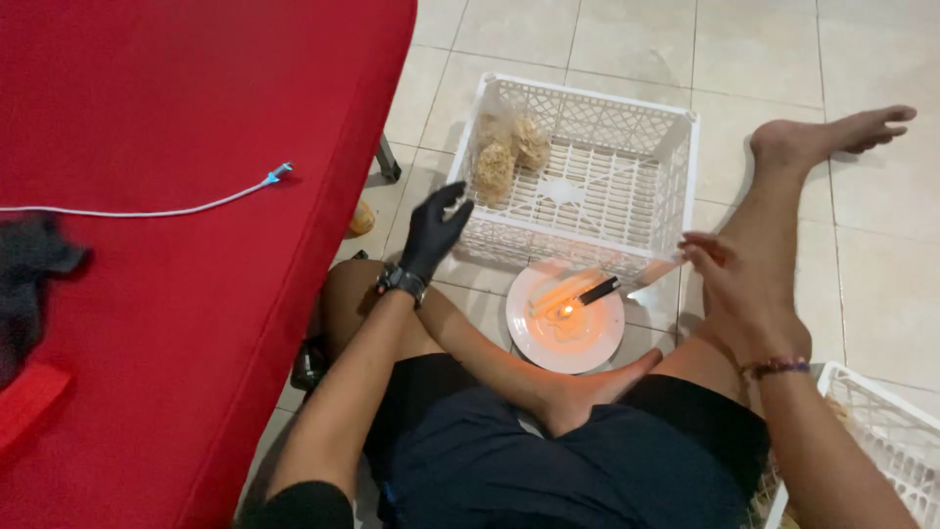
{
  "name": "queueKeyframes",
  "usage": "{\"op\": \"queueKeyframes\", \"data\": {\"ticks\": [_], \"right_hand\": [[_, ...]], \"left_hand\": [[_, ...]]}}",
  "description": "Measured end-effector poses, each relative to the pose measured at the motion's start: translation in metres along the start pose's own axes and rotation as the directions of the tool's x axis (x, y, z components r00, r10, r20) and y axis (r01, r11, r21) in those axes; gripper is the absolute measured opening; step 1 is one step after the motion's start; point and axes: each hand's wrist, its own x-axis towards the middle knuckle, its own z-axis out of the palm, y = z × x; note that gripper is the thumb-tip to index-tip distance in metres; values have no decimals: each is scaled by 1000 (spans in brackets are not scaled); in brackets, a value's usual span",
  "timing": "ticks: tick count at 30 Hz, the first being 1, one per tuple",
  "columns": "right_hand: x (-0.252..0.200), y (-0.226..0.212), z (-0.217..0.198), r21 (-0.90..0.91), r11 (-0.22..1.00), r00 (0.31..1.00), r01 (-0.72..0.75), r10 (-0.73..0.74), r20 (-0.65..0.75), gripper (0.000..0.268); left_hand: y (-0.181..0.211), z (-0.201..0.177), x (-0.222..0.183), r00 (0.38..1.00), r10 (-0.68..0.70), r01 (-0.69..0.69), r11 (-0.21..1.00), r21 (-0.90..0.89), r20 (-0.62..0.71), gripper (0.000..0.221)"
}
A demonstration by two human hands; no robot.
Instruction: Sealing plastic bags of food items using a candle flame as a heat source
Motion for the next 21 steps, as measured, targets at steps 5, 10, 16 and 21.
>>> {"op": "queueKeyframes", "data": {"ticks": [5,10,16,21], "right_hand": [[52,-21,-5,-22,995,993,97,-95,67,28],[57,-48,-7,-33,998,998,54,-53,43,27],[65,-9,-12,-58,996,996,61,-56,71,28],[54,-6,-18,-58,998,997,17,-13,72,31]], "left_hand": [[-62,19,82,999,-26,31,991,128,-43,42],[-75,37,121,991,-112,127,959,255,-71,50],[-108,58,167,984,92,-31,933,359,-153,49],[-104,81,190,954,-164,260,869,421,-251,8]]}}
